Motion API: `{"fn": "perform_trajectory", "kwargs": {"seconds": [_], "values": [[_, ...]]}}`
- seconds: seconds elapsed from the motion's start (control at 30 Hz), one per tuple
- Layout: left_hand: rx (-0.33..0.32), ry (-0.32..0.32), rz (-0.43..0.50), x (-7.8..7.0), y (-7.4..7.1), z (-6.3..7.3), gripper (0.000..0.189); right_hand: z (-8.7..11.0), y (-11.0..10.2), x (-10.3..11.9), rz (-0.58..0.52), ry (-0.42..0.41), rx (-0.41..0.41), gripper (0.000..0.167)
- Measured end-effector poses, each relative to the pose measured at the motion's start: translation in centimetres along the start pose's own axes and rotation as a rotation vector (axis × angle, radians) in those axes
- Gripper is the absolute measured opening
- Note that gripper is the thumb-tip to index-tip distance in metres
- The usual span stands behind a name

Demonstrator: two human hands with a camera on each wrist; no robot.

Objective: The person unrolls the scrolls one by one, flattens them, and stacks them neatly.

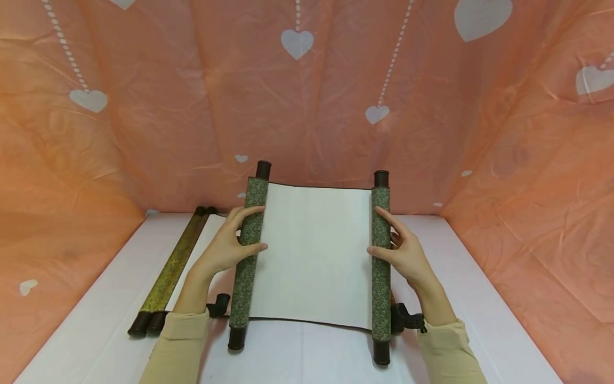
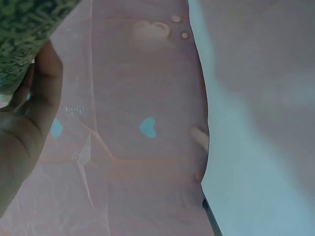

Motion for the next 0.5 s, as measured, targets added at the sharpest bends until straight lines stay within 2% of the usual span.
{"fn": "perform_trajectory", "kwargs": {"seconds": [0.23,0.5], "values": [[-0.041,0.026,-0.029,-0.3,-0.7,0.2,0.072,0.0,-0.6,0.1,-0.016,-0.027,-0.009,0.086],[-0.068,-0.002,-0.046,-0.4,-1.3,0.9,0.073,0.2,-1.3,0.0,-0.020,-0.045,0.001,0.088]]}}
Point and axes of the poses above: each hand's wrist, its own z-axis away from the middle knuckle, its own y-axis out of the palm, x = y × z, the point moved 6 cm from there along -z, towards the middle knuckle, and after that the axes turned 11 degrees about y, right-handed, at the moved point
